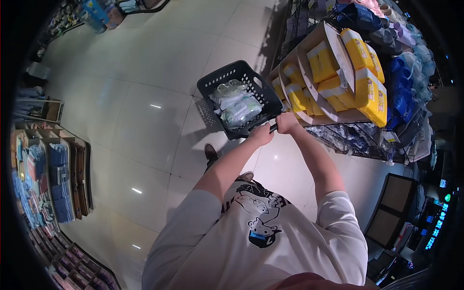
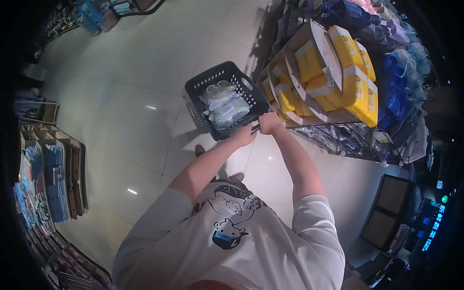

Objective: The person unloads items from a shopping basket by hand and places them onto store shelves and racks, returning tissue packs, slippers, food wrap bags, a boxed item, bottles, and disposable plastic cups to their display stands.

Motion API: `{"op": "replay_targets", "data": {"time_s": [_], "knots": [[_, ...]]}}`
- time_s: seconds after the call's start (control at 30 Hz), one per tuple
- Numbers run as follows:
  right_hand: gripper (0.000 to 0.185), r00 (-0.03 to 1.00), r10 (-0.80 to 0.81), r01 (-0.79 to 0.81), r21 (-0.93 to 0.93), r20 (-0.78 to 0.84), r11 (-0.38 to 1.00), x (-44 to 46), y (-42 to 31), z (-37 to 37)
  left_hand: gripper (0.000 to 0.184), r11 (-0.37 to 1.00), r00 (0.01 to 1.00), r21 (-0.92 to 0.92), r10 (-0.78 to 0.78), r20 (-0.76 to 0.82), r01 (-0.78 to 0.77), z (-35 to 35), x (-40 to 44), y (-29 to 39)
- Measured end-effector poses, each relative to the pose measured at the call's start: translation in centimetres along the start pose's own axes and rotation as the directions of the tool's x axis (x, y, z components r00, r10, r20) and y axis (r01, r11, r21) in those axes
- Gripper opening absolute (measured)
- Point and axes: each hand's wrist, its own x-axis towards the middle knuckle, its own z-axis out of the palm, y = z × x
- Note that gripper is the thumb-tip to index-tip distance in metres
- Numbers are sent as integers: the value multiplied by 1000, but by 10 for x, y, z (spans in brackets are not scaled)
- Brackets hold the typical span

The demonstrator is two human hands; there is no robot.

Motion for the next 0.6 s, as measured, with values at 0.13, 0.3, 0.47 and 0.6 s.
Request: {"op": "replay_targets", "data": {"time_s": [0.13,0.3,0.47,0.6], "knots": [[21,999,28,-27,47,-28,999,61,-25,-30,35,995,996,88,44,-72,-38,-80,12,-30],[21,995,87,-80,118,-51,990,127,-30,-62,31,977,991,213,20,-130,9,-145,60,-58],[23,987,162,-160,208,6,965,155,-22,-90,27,949,991,316,52,-126,-10,-175,110,-67],[24,990,130,-138,246,51,959,179,-18,-94,26,931,997,365,46,-65,-19,-199,121,-75]]}}
